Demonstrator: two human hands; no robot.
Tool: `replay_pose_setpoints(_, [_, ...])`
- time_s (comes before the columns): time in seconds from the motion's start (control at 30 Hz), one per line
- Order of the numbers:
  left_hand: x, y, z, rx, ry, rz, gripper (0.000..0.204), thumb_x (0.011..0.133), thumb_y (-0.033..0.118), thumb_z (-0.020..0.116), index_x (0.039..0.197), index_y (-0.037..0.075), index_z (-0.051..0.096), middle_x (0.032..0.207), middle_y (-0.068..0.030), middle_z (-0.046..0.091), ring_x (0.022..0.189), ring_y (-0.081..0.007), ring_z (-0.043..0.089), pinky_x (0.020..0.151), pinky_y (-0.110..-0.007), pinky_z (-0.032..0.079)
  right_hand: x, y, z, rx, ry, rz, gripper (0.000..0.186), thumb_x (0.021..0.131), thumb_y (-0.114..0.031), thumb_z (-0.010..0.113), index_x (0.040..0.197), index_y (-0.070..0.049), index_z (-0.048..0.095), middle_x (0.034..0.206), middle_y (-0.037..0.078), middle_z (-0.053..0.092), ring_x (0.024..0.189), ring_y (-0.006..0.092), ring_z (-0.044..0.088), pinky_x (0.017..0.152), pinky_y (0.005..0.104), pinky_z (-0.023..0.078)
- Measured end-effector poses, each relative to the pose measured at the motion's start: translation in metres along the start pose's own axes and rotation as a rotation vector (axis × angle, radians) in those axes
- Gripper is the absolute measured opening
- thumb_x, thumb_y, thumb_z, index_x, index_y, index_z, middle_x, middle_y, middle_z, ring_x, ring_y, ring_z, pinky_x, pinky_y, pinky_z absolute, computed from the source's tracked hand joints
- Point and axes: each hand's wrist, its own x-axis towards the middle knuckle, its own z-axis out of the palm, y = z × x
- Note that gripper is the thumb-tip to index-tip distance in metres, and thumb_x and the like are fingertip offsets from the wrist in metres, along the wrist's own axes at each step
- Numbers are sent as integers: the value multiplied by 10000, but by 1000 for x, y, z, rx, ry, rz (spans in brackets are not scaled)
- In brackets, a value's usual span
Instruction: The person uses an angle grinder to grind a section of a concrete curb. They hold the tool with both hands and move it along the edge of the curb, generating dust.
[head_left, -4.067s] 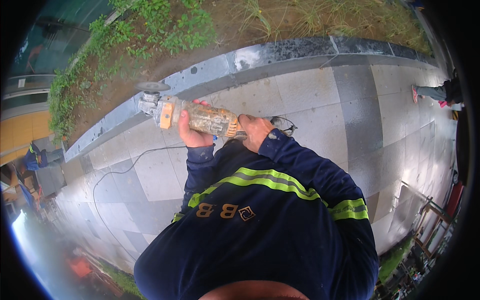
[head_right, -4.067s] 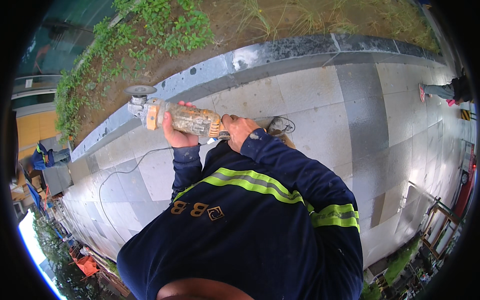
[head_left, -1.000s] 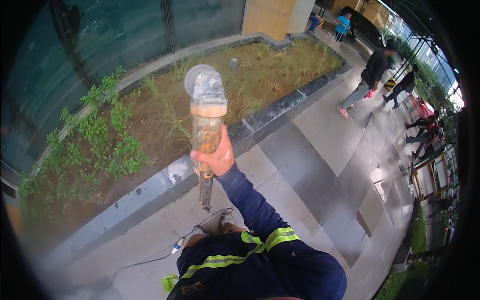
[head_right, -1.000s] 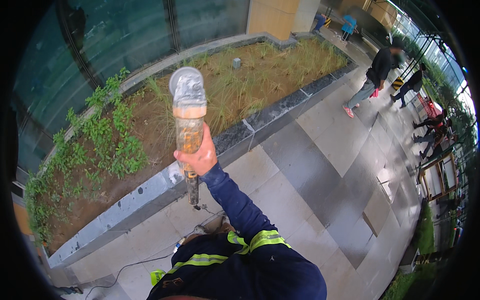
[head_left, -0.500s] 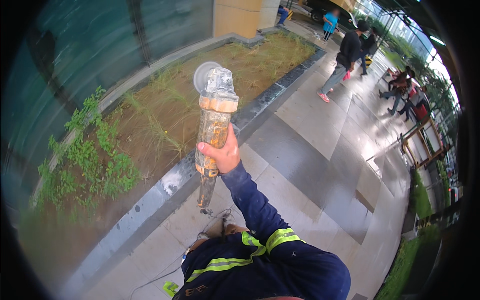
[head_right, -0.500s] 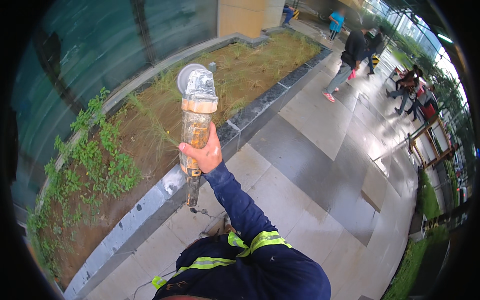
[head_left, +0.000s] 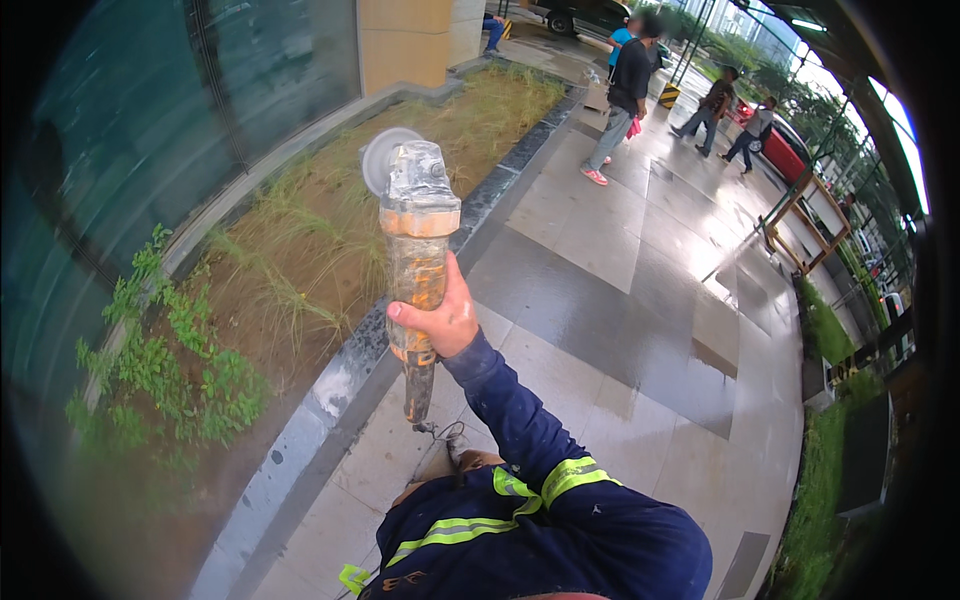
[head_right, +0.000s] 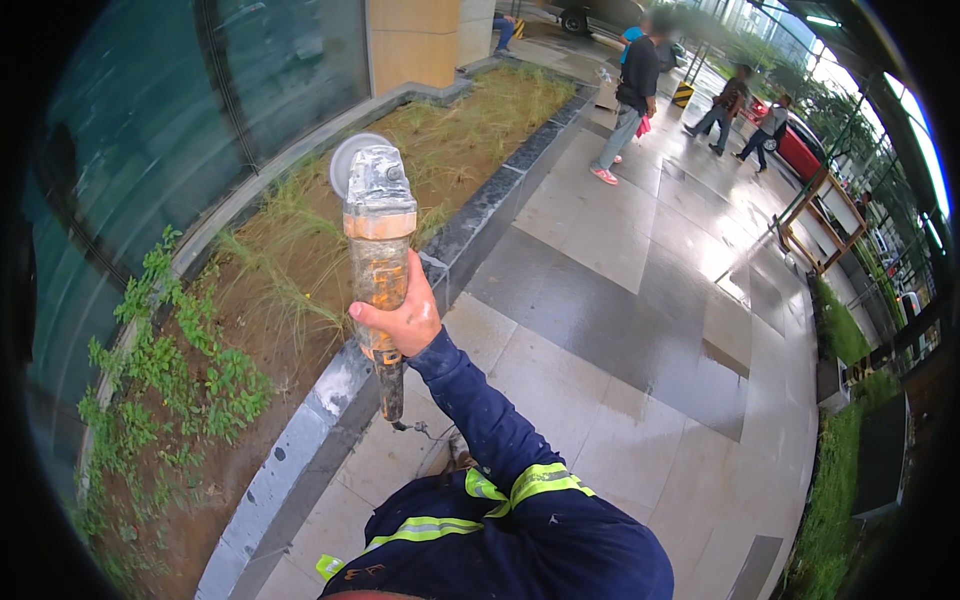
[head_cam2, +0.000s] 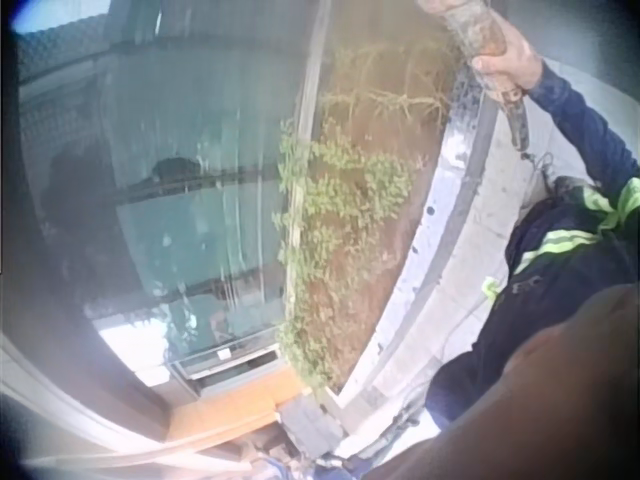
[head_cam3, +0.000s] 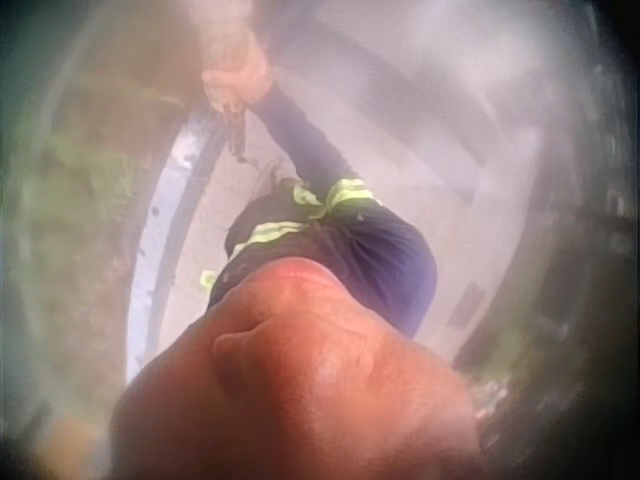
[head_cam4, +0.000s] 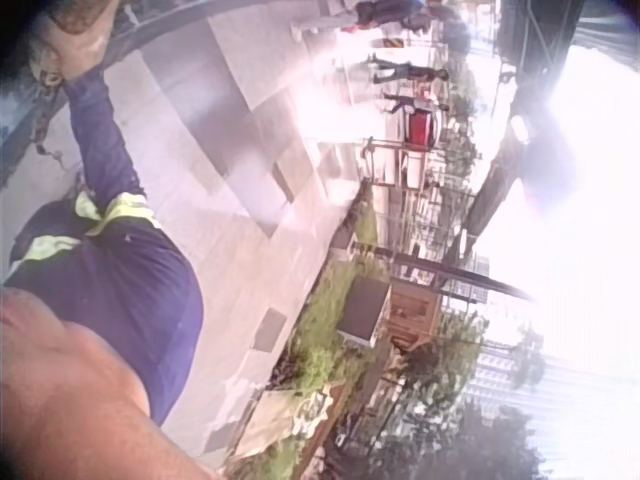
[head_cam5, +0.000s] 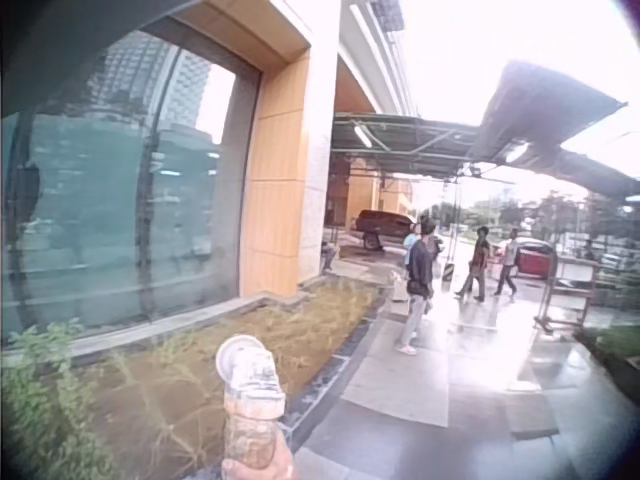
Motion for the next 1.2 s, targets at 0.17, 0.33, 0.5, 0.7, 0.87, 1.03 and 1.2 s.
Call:
replay_pose_setpoints(0.17, [4,7,-7,33,-50,8,303,896,180,651,1159,31,624,1066,-108,677,978,-233,640,885,-368,509,-3,-4,4,8,-6,34,860,729,-183,842,1406,0,344,1227,118,566,1107,195,567,966,356,463])
replay_pose_setpoints(0.33, [7,12,-13,52,-98,18,292,893,189,654,1141,36,637,1055,-109,682,970,-237,645,880,-370,512,-5,-4,8,81,24,94,854,733,-161,836,1412,0,343,1237,120,565,1116,202,567,981,358,456])
replay_pose_setpoints(0.5, [1,28,-23,77,-141,28,282,889,198,658,1123,40,650,1045,-110,688,962,-240,649,875,-371,515,-6,-10,11,56,44,91,856,735,-161,835,1413,2,338,1239,119,564,1128,200,560,987,357,450])
replay_pose_setpoints(0.7, [0,15,-30,84,-229,63,271,885,209,662,1102,45,666,1033,-111,694,952,-244,654,868,-374,518,-17,-12,14,39,48,119,859,729,-174,843,1406,3,346,1255,115,557,1145,198,550,999,355,441])
replay_pose_setpoints(0.87, [-43,-39,-38,1,-515,102,263,882,218,666,1084,49,679,1022,-112,699,944,-248,658,863,-375,521,-39,9,27,-145,48,83,811,706,-175,861,1356,-2,408,1202,113,588,1094,200,580,960,350,474])
replay_pose_setpoints(1.03, [-148,-91,-28,-273,-1196,182,256,878,227,669,1066,54,692,1012,-113,704,935,-251,662,858,-377,524,-44,42,31,-250,-101,235,740,729,-82,836,1321,-8,398,1112,115,608,984,194,624,865,342,535])
replay_pose_setpoints(1.2, [-136,-74,-27,-188,-941,378,167,839,195,718,968,90,727,869,-64,712,835,-197,666,759,-322,527,-51,103,29,-255,-205,542,628,735,-34,786,1253,-10,430,1039,102,610,923,185,622,820,340,538])
